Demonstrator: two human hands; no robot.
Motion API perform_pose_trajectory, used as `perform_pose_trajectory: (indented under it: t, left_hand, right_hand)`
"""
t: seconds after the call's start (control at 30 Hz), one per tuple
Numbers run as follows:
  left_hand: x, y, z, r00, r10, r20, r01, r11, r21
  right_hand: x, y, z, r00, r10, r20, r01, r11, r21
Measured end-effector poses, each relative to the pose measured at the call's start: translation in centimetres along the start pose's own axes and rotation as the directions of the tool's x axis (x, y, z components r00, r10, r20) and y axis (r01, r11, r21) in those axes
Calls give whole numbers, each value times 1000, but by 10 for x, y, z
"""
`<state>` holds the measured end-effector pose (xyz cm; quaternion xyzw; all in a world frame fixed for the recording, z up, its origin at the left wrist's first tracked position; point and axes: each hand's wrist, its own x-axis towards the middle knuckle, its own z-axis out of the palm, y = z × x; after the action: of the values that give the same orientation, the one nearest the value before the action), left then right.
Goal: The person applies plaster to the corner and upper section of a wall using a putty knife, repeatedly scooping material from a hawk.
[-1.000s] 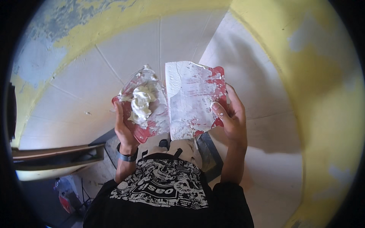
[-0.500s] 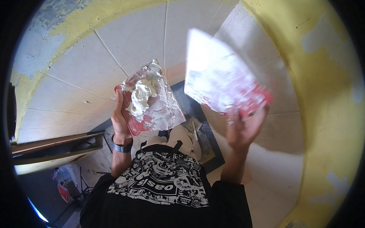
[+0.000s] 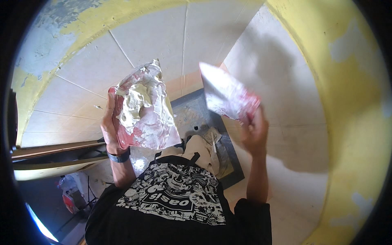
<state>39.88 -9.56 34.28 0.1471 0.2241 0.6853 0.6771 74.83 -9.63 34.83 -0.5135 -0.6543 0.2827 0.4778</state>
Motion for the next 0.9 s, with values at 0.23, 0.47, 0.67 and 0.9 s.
perform_pose_trajectory:
  t: [0.23,0.47,0.67,0.9]
  left_hand:
    - [5,4,-6,981,-192,15,188,971,151]
    - [17,1,-30,935,-323,147,323,946,21]
    - [26,-6,-33,911,-413,-5,412,909,64]
    - [15,-4,-27,931,-365,9,363,929,79]
  right_hand:
    - [87,-47,-8,926,-167,339,119,980,158]
    - [107,-25,2,679,-44,733,-103,983,154]
    - [84,2,14,606,114,787,-362,921,145]
    - [68,11,-16,916,27,399,-304,696,651]
